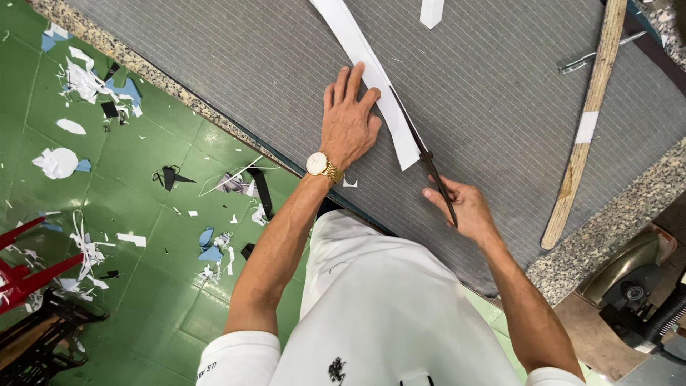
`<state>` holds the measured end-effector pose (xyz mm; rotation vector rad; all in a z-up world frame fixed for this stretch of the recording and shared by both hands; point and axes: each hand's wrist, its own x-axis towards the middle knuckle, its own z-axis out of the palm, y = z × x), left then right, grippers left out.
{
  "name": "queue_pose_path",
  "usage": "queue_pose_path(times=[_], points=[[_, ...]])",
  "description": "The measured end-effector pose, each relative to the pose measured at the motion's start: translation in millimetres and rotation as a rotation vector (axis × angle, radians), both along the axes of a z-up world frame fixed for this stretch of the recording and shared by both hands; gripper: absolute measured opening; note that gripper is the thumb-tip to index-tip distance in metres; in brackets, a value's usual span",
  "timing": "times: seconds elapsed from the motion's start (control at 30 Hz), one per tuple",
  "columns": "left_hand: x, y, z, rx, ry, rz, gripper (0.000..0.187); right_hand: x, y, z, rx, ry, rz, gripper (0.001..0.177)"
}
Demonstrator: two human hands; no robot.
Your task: The person uses shears to cut a long white fabric strip into shorter segments on a gray cutting mat. They repeatedly trim the ends and fold the fabric to create rounded corners, then cut additional strips from a larger piece of white fabric.
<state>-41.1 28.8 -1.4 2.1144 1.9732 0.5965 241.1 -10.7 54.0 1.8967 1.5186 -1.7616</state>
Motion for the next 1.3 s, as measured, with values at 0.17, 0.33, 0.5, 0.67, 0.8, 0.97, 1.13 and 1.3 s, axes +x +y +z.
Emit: queue_pose_path(times=[0.17, 0.33, 0.5, 0.67, 0.8, 0.97, 1.13, 1.3], points=[[1.0, 7.4, -8.5, 0.048, 0.035, 0.029, 0.016, 0.1, 0.9, 5.9, 0.076, 0.121, -0.1, 0.045], [-6.1, 24.7, -33.3, 0.075, 0.135, 0.094, 0.015, 0.0, 5.6, 10.1, 0.151, 0.201, -0.104, 0.042], [-12.8, 33.2, -30.0, -0.054, 0.13, 0.096, 0.038, 0.9, 5.4, 10.6, 0.061, 0.148, -0.126, 0.042], [-23.3, 40.0, -2.6, -0.132, 0.13, 0.094, 0.044, 4.1, 7.0, 4.3, 0.04, 0.151, -0.126, 0.043], [-33.6, 46.0, 3.9, -0.21, 0.041, 0.079, 0.043, 3.8, 10.0, 5.0, 0.042, 0.157, -0.119, 0.041], [-33.7, 44.4, 9.9, -0.236, -0.006, 0.074, 0.041, 2.3, 12.0, 0.6, 0.05, 0.162, -0.126, 0.04], [-36.8, 44.1, 2.2, -0.229, -0.043, 0.081, 0.044, -4.5, 14.1, 1.2, 0.069, 0.189, -0.137, 0.039], [-41.7, 41.3, -21.9, -0.067, 0.098, 0.039, 0.05, -22.2, 27.2, 27.4, -0.035, 0.019, -0.011, 0.047]])
